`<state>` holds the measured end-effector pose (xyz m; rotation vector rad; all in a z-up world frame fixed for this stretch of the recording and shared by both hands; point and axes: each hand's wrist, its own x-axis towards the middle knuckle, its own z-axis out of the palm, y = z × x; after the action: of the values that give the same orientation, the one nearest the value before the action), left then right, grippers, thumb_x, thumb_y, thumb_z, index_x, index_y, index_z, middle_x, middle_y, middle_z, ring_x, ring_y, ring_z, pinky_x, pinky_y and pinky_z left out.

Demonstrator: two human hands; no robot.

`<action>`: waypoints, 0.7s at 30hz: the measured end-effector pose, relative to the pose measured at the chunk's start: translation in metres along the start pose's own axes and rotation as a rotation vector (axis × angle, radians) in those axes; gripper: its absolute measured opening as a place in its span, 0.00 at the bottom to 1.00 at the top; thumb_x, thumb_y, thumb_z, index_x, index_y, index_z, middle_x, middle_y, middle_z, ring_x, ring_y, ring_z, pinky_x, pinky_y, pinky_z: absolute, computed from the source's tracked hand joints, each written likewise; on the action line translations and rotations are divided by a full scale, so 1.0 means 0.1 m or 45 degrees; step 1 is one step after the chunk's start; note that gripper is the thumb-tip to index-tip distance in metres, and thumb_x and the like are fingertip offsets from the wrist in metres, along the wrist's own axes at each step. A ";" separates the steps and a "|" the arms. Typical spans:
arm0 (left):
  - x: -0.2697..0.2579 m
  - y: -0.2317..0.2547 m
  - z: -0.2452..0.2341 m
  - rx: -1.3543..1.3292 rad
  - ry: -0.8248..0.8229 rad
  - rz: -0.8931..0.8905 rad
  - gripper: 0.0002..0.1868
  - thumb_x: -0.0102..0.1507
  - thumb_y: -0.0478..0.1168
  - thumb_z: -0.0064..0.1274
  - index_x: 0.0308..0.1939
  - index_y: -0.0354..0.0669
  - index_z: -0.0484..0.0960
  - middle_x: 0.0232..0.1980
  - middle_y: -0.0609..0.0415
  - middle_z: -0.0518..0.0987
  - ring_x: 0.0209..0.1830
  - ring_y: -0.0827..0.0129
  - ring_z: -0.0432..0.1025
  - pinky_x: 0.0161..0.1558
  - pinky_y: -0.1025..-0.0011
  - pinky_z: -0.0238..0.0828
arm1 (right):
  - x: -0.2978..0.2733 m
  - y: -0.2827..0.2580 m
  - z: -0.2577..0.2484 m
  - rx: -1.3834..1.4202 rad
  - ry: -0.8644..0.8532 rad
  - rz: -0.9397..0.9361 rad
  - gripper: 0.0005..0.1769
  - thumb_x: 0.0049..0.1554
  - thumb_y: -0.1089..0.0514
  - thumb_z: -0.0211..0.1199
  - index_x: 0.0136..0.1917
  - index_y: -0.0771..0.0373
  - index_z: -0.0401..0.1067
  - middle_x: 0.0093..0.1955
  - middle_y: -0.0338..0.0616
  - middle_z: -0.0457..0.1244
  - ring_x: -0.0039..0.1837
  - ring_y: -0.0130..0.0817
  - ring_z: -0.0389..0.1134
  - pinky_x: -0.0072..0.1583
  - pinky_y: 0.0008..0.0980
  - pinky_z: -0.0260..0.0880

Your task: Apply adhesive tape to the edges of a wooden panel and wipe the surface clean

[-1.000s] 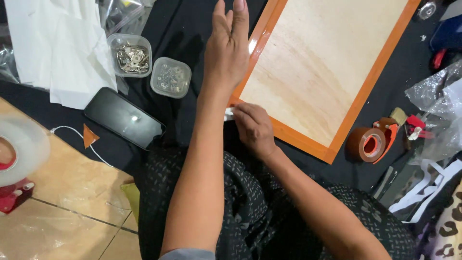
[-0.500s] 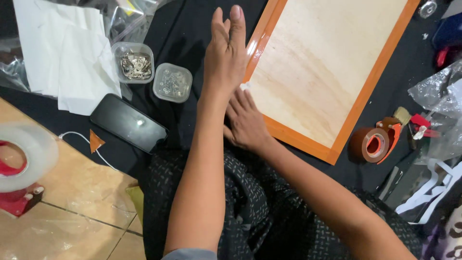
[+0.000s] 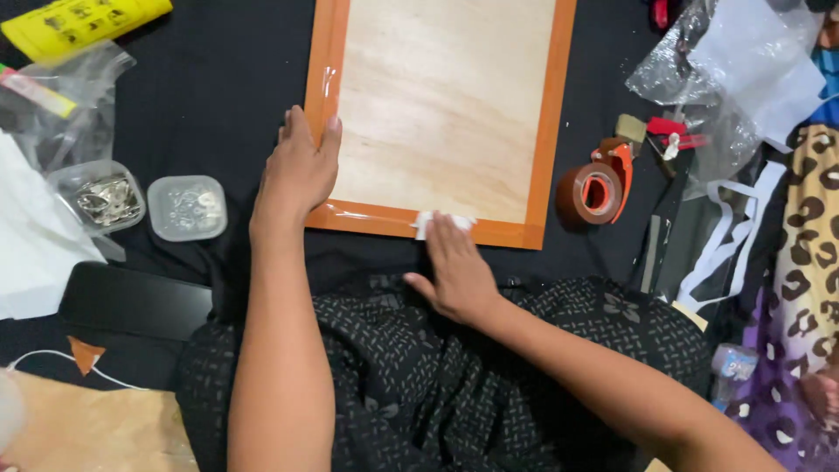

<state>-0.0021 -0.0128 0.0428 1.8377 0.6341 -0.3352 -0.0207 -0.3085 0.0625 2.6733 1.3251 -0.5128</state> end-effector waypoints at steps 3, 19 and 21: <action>-0.01 0.03 0.17 0.189 -0.046 -0.001 0.44 0.71 0.54 0.38 0.80 0.27 0.43 0.84 0.34 0.37 0.83 0.38 0.35 0.76 0.40 0.46 | -0.41 0.55 -0.05 0.047 -0.309 0.432 0.54 0.65 0.27 0.43 0.80 0.78 0.45 0.81 0.74 0.43 0.83 0.66 0.42 0.79 0.55 0.40; -0.01 -0.13 -0.11 0.476 0.146 -0.534 0.66 0.57 0.37 0.63 0.82 0.44 0.23 0.81 0.36 0.18 0.80 0.41 0.12 0.80 0.44 0.18 | 0.10 0.31 -0.20 0.520 -0.217 0.082 0.48 0.66 0.34 0.50 0.80 0.76 0.44 0.82 0.73 0.39 0.83 0.69 0.35 0.80 0.57 0.31; 0.03 -0.21 -0.10 0.472 0.140 -0.542 0.64 0.58 0.37 0.60 0.82 0.46 0.24 0.81 0.36 0.18 0.80 0.40 0.12 0.79 0.43 0.17 | 0.36 0.05 -0.17 0.527 -0.155 -0.111 0.47 0.66 0.36 0.52 0.80 0.74 0.46 0.82 0.71 0.42 0.82 0.68 0.38 0.80 0.57 0.35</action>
<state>-0.0124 0.0027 0.0285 2.0722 1.1030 -0.6717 0.0083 -0.2802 0.0655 2.8439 1.4382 -1.0469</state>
